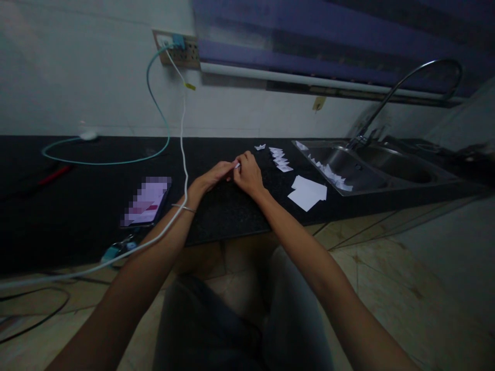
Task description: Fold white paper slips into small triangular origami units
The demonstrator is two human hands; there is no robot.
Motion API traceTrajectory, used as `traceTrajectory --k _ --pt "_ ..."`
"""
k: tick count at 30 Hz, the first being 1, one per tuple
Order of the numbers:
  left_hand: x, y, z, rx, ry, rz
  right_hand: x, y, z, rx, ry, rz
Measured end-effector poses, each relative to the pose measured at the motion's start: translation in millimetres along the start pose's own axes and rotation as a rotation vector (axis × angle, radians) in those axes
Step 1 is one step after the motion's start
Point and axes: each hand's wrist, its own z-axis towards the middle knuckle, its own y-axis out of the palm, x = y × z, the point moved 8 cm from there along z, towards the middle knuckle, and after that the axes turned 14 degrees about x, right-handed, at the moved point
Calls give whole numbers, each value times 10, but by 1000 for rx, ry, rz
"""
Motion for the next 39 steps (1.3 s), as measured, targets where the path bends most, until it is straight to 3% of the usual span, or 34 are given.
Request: traceTrajectory --k 4,11,17,21,28,39 --pt "-72 46 3 -69 -79 -119 149 19 46 -14 66 296" --pt "50 83 -19 -127 -7 -73 537 203 50 -116 470 684" --pt "51 145 -57 -171 19 -8 581 221 30 -106 448 723" --pt "16 126 -18 -88 28 54 670 237 41 -47 442 627" --pt "191 -55 -40 126 192 239 683 258 20 -39 484 617" --pt "194 -189 -1 259 247 237 679 271 5 -87 500 672"
